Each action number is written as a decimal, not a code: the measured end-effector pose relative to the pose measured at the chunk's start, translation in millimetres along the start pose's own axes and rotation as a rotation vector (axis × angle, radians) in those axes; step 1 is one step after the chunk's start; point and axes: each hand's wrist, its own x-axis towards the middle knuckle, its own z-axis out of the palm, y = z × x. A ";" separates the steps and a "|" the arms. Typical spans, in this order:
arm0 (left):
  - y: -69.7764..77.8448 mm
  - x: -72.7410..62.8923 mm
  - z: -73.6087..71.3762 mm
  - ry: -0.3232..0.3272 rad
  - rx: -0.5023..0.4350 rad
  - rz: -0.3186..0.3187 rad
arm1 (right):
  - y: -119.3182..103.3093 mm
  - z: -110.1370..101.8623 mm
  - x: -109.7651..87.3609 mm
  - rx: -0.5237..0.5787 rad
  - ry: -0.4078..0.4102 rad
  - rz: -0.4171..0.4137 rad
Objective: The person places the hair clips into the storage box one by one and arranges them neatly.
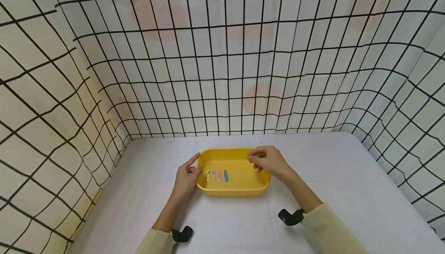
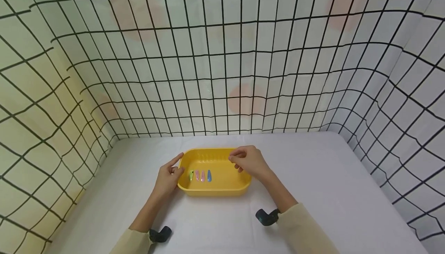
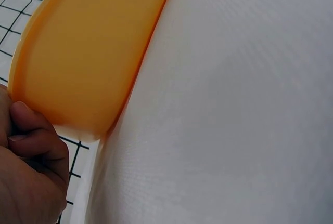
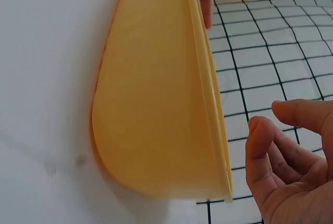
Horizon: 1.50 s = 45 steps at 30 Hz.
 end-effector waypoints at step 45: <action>-1.4 0.2 -1.2 0.005 0.007 -0.002 | 95.6 -64.1 -18.0 -0.032 0.114 0.176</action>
